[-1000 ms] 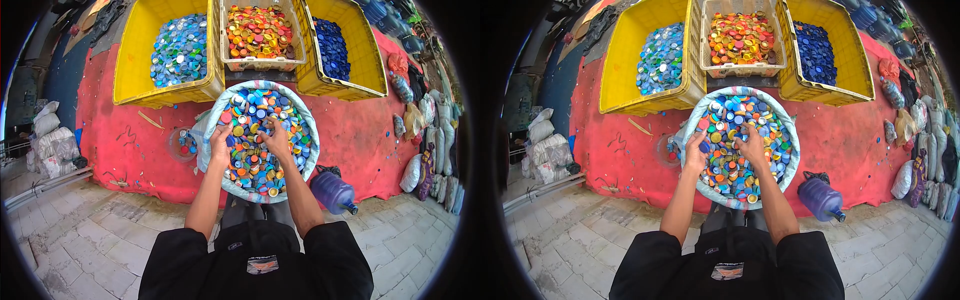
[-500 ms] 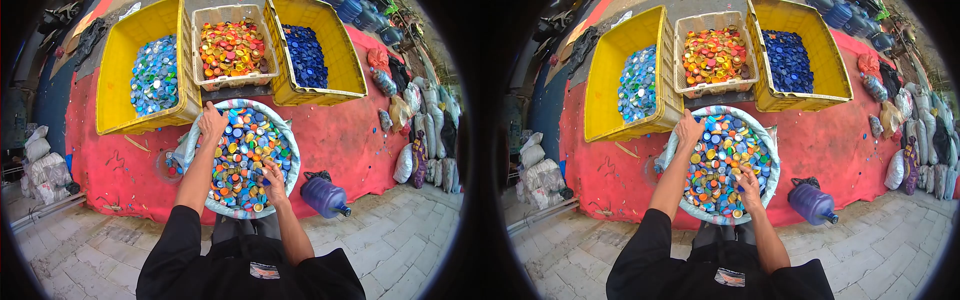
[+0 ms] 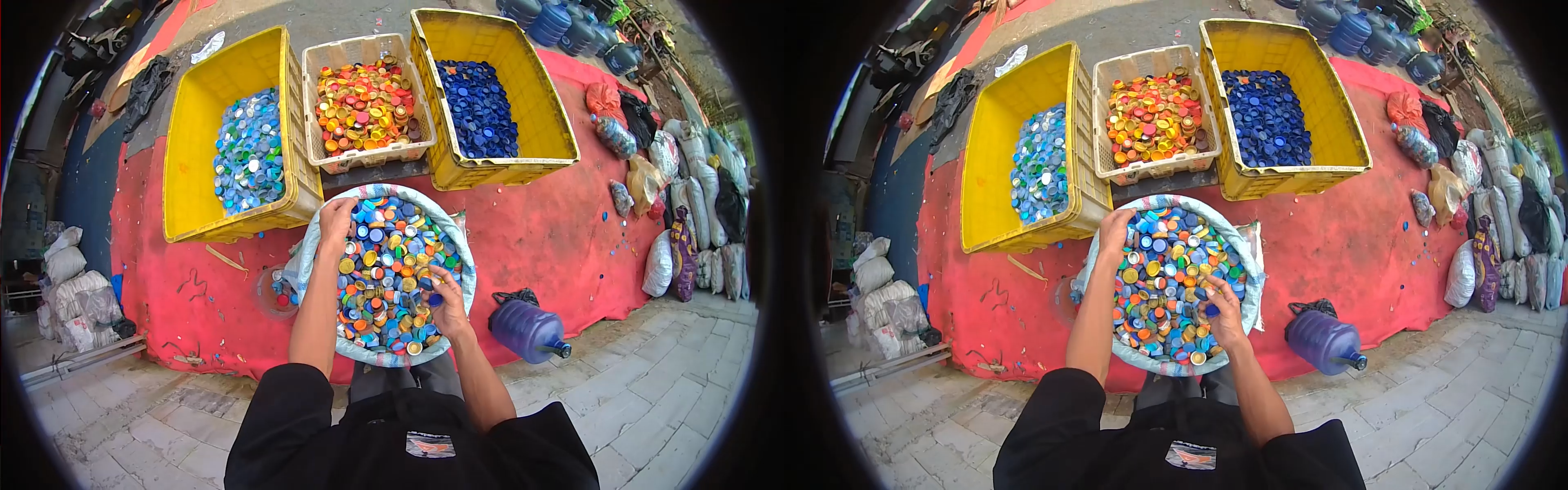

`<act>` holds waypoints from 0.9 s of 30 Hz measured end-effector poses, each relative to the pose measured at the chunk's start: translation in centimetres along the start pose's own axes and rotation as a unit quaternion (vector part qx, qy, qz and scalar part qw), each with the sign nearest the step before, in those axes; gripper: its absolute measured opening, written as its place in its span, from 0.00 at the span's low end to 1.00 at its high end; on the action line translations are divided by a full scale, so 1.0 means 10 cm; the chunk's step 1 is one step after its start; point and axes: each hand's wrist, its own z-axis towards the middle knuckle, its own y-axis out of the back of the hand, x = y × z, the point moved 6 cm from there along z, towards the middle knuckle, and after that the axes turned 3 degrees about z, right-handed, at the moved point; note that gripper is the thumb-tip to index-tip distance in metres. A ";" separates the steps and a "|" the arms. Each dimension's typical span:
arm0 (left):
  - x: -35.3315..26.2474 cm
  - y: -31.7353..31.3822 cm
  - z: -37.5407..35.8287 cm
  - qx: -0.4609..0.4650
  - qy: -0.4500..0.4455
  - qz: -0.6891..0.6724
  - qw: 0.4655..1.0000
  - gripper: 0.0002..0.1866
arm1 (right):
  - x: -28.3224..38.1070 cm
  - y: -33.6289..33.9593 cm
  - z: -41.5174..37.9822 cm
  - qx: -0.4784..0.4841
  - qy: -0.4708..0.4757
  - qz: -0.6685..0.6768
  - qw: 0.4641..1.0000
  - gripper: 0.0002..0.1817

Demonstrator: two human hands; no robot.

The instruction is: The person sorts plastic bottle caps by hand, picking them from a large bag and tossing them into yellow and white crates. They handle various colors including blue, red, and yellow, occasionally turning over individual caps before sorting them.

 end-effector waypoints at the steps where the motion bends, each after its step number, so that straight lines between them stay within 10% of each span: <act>1: 0.09 -0.08 -0.12 0.052 0.068 -0.209 0.974 0.15 | 0.02 -0.01 -0.01 0.011 0.003 0.008 1.000 0.23; 6: 0.03 -0.44 -1.00 0.292 0.132 -0.482 0.815 0.20 | 0.21 -0.22 -0.13 0.055 -0.006 0.089 0.994 0.29; 17: 0.25 -0.92 -1.78 0.303 0.144 -0.459 0.823 0.19 | 0.48 -0.11 -0.61 0.070 0.034 0.177 0.981 0.32; 27: 0.63 -1.58 -1.61 0.265 0.252 -0.453 0.813 0.26 | 0.27 0.93 -0.44 -0.171 0.027 0.281 0.944 0.26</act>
